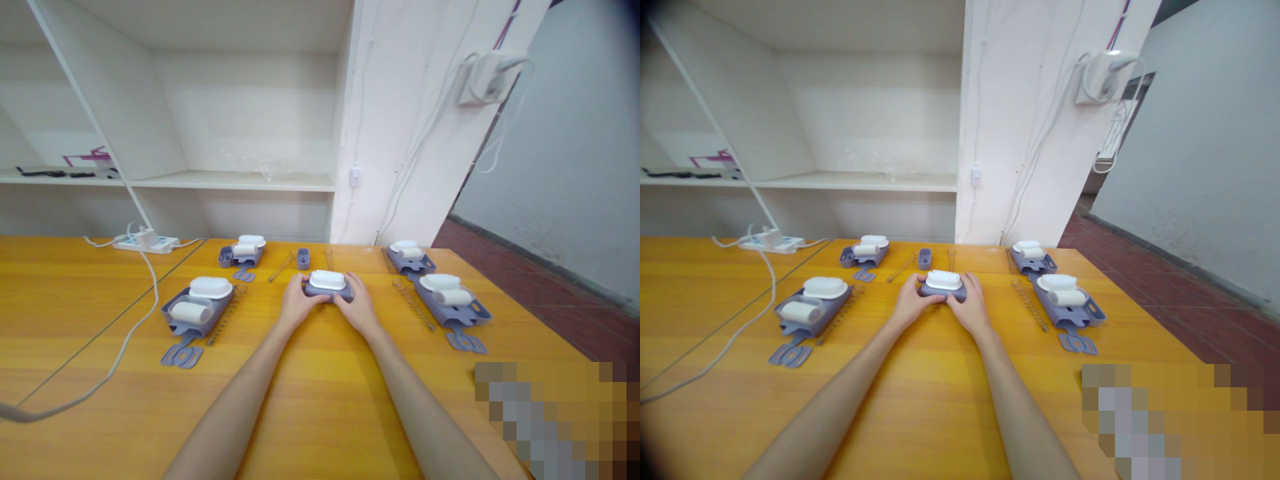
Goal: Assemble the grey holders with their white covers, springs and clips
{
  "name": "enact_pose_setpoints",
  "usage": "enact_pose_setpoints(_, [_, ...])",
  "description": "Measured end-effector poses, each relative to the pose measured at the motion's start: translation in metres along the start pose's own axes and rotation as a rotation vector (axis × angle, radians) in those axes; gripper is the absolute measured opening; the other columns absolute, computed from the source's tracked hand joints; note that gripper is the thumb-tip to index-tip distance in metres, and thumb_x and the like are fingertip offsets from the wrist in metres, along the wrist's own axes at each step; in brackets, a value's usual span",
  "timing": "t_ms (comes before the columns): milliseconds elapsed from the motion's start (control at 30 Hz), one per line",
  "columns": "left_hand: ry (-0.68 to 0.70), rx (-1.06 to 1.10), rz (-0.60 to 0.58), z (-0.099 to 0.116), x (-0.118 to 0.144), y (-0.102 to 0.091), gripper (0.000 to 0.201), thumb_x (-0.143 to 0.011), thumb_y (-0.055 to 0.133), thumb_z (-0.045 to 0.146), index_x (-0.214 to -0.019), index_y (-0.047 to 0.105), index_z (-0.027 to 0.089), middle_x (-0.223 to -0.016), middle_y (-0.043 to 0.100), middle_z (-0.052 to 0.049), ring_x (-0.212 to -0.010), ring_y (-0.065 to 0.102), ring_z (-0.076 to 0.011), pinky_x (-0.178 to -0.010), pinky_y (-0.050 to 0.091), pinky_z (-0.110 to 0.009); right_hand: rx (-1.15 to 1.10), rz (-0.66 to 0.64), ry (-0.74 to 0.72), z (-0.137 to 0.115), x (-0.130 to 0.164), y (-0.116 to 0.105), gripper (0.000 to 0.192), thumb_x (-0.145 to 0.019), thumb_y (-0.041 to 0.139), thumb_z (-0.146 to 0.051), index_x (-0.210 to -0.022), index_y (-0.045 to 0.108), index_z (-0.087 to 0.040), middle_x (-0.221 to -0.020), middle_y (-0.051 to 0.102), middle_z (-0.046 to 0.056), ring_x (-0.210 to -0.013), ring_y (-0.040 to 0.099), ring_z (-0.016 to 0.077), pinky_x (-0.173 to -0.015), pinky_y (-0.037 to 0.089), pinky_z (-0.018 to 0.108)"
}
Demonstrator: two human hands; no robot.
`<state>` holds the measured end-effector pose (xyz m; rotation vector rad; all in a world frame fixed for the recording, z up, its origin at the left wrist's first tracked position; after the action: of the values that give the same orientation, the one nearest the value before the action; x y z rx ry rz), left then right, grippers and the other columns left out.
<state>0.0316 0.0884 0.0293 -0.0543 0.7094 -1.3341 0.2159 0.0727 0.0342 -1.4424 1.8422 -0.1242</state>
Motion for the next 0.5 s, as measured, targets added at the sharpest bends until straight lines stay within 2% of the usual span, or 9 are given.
enact_pose_setpoints(367, [-0.01, 0.007, 0.014, 0.0009, 0.0003, -0.0014, 0.058, -0.048, 0.082, 0.041, -0.095, 0.056, 0.019, -0.096, 0.061, -0.005, -0.089, 0.058, -0.021, -0.076, 0.043, -0.032, 0.058, -0.066, -0.052, 0.0011, 0.0037, 0.0066, 0.068, -0.061, 0.053, -0.013, -0.128, 0.044, -0.018, -0.138, 0.037, 0.01, -0.132, 0.03, 0.026, -0.112, 0.024, 0.044])
enact_pose_setpoints(500, [-0.003, -0.008, 0.009, 0.0015, -0.0001, -0.0014, 0.057, -0.049, 0.081, 0.044, -0.094, 0.056, 0.019, -0.096, 0.061, -0.006, -0.088, 0.057, -0.021, -0.076, 0.043, -0.032, 0.07, -0.075, -0.038, 0.0003, 0.004, 0.0068, 0.066, -0.064, 0.055, -0.02, -0.128, 0.043, -0.016, -0.139, 0.036, 0.012, -0.133, 0.029, 0.0264, -0.112, 0.023, 0.043])
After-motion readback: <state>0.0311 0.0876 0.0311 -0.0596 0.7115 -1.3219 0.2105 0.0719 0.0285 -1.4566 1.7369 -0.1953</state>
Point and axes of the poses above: each hand's wrist, its own x-axis away from the middle knuckle, its own y-axis out of the palm, z = x × y, the point moved 10 cm from there along -x, towards the middle knuckle
